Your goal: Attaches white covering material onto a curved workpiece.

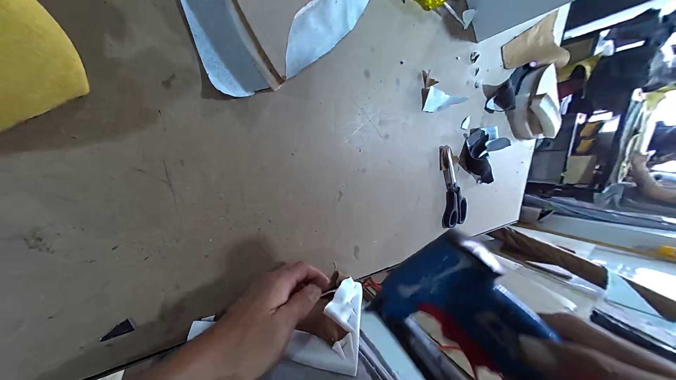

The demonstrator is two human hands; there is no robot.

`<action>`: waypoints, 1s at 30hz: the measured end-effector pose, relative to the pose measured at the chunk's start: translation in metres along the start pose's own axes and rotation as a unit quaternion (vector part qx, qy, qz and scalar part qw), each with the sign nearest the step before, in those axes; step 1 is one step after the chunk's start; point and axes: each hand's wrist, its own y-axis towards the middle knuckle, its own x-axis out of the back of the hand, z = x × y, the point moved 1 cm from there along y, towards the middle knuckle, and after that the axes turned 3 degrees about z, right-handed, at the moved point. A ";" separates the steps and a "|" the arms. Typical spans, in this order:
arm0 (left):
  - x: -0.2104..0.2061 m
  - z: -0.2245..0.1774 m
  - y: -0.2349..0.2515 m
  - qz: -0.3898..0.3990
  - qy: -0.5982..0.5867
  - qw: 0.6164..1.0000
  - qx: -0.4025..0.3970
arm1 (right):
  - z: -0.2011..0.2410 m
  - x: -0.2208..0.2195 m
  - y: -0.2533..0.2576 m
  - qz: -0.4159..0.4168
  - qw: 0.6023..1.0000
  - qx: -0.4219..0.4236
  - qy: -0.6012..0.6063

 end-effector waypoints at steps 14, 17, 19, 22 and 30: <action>-0.023 -0.001 -0.047 0.038 0.315 0.942 -0.111 | -0.133 -0.007 0.136 -0.403 0.753 0.362 -0.373; -0.038 0.007 -0.041 0.033 0.300 0.945 -0.123 | -0.170 -0.077 0.138 -0.219 0.791 0.510 -0.258; -0.043 0.010 -0.037 0.049 0.300 0.947 -0.107 | -0.190 -0.109 0.170 -0.184 0.783 0.566 -0.178; -0.038 0.007 -0.034 0.057 0.273 0.957 -0.077 | -0.193 -0.131 0.200 -0.207 0.754 0.621 -0.062; -0.068 -0.118 -0.067 -0.023 0.072 0.968 -0.238 | -0.061 -0.111 0.110 -0.247 0.577 0.774 0.078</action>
